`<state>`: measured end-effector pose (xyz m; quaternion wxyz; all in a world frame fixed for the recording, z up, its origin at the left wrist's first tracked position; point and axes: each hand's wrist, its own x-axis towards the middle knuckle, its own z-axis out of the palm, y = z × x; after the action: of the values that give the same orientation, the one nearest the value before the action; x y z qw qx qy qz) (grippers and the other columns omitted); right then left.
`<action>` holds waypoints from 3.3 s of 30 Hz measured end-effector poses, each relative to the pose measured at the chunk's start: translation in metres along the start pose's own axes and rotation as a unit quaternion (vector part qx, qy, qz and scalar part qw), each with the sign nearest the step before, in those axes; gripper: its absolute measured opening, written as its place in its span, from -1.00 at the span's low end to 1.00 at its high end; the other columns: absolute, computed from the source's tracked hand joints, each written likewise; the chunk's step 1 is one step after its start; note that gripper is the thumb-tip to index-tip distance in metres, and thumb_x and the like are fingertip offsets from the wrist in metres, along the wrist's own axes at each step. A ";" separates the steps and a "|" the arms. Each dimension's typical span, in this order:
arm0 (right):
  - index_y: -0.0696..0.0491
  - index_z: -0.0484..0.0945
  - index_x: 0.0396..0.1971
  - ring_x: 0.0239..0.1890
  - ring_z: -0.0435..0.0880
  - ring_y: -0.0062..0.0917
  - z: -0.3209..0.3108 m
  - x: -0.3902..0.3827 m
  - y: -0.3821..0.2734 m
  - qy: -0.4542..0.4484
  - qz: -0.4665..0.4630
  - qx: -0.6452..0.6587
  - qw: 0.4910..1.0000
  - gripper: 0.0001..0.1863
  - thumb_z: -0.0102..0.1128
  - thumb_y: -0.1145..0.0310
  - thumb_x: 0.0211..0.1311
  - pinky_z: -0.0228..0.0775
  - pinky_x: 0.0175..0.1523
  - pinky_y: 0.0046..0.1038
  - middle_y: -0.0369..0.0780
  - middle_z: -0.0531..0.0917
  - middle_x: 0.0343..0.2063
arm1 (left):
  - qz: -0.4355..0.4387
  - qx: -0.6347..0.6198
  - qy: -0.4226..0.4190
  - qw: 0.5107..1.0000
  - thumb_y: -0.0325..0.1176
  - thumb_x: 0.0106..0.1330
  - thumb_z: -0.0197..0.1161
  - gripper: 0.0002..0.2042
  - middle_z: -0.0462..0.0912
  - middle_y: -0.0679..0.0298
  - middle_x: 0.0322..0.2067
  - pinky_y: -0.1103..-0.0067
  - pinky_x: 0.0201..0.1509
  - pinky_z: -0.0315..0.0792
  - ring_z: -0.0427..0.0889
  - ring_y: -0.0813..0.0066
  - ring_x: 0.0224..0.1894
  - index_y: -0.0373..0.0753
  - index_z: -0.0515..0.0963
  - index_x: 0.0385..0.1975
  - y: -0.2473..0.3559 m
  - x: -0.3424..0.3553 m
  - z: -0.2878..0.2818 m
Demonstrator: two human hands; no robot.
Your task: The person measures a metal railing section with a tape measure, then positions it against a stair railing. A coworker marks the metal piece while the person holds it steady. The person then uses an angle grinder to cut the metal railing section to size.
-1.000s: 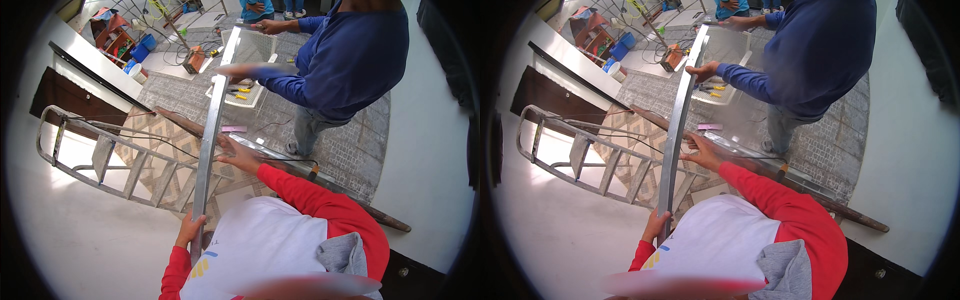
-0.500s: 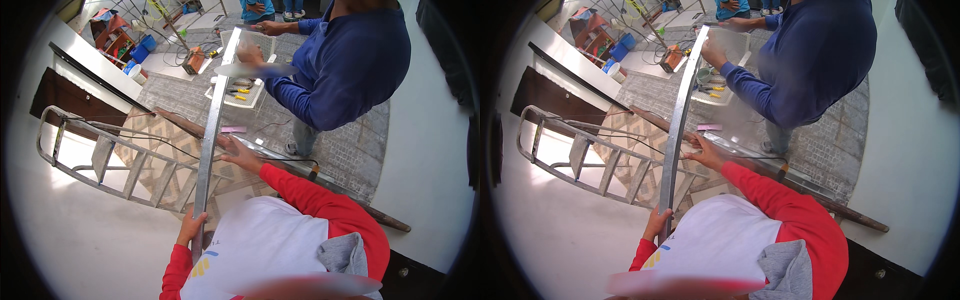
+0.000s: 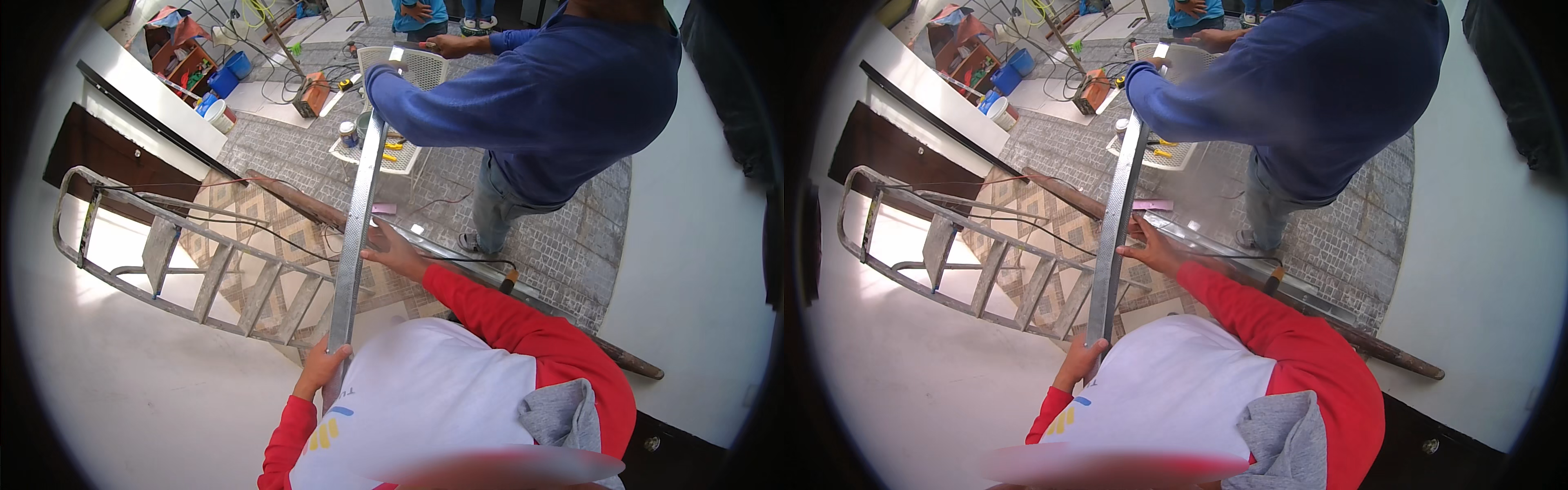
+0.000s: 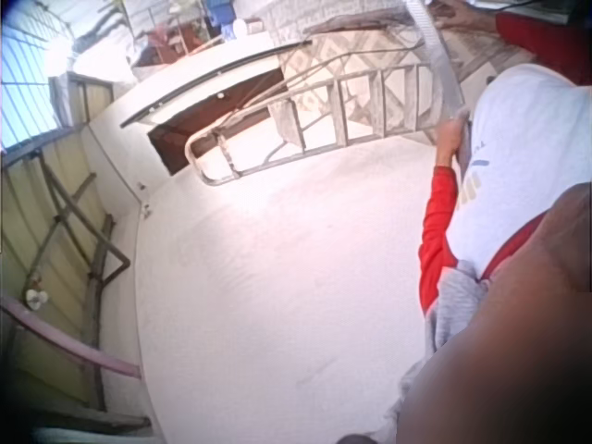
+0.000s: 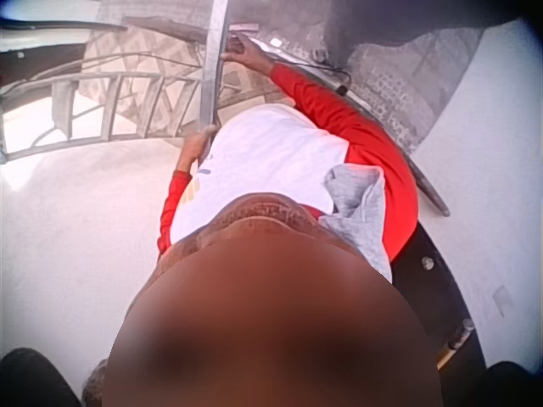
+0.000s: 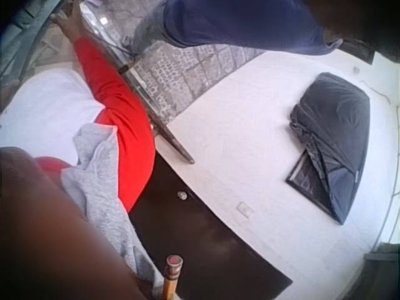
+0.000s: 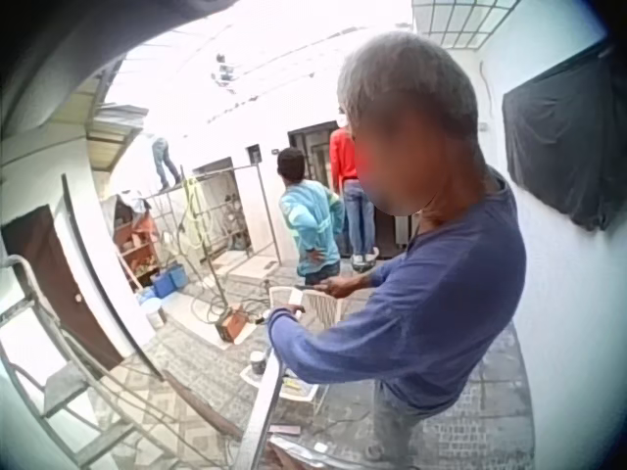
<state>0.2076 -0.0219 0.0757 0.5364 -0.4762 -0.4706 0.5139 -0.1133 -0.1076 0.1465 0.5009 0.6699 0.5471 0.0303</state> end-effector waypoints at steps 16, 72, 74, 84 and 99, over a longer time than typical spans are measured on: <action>0.23 0.02 0.51 0.32 0.48 -0.27 -0.021 -0.007 0.021 0.037 0.026 -0.006 0.999 0.05 0.51 0.13 0.22 0.39 0.34 -0.30 0.00 0.43 0.25 | -0.049 0.010 0.030 0.998 -0.02 0.30 0.40 -0.44 0.71 0.11 -0.17 0.42 0.01 0.51 0.68 0.34 -0.13 -0.31 0.53 0.14 0.013 -0.014 0.000; 0.25 0.03 0.51 0.38 0.44 -0.18 -0.018 -0.013 0.025 0.031 0.043 -0.033 0.998 0.17 0.54 -0.08 0.12 0.29 0.43 -0.23 0.07 0.40 0.33 | -0.004 0.027 0.049 0.998 -0.09 0.15 0.51 -0.25 0.72 -0.04 -0.04 0.37 0.13 0.54 0.72 0.15 0.00 -0.28 0.40 0.32 -0.008 -0.035 0.015; 0.25 0.01 0.51 0.38 0.44 -0.16 -0.019 -0.012 0.028 0.029 0.045 -0.035 0.998 0.22 0.56 -0.12 0.09 0.28 0.45 -0.21 0.08 0.41 0.33 | -0.004 0.024 0.049 0.999 -0.12 0.15 0.50 -0.27 0.73 -0.04 -0.06 0.36 0.12 0.54 0.73 0.15 -0.01 -0.27 0.41 0.32 -0.006 -0.035 0.016; 0.23 0.02 0.51 0.38 0.43 -0.15 -0.022 -0.003 0.054 0.029 0.046 0.027 0.998 0.20 0.56 -0.10 0.09 0.26 0.45 -0.20 0.06 0.42 0.32 | 0.030 0.014 0.060 0.998 -0.17 0.18 0.47 -0.30 0.72 -0.03 -0.05 0.37 0.14 0.52 0.72 0.15 -0.02 -0.31 0.41 0.30 0.002 -0.040 0.020; 0.22 0.00 0.52 0.39 0.40 -0.15 -0.025 0.002 0.056 0.013 0.074 0.012 0.997 0.20 0.57 -0.07 0.10 0.28 0.43 -0.18 0.07 0.39 0.31 | 0.056 0.016 0.087 0.994 -0.23 0.21 0.46 -0.34 0.68 -0.17 0.01 0.36 0.14 0.53 0.71 0.01 0.05 -0.36 0.42 0.29 -0.002 -0.041 0.035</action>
<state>0.2272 -0.0199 0.0179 0.5088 -0.5101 -0.4204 0.5516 -0.1104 -0.1614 0.1486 0.4379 0.7025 0.5506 0.1079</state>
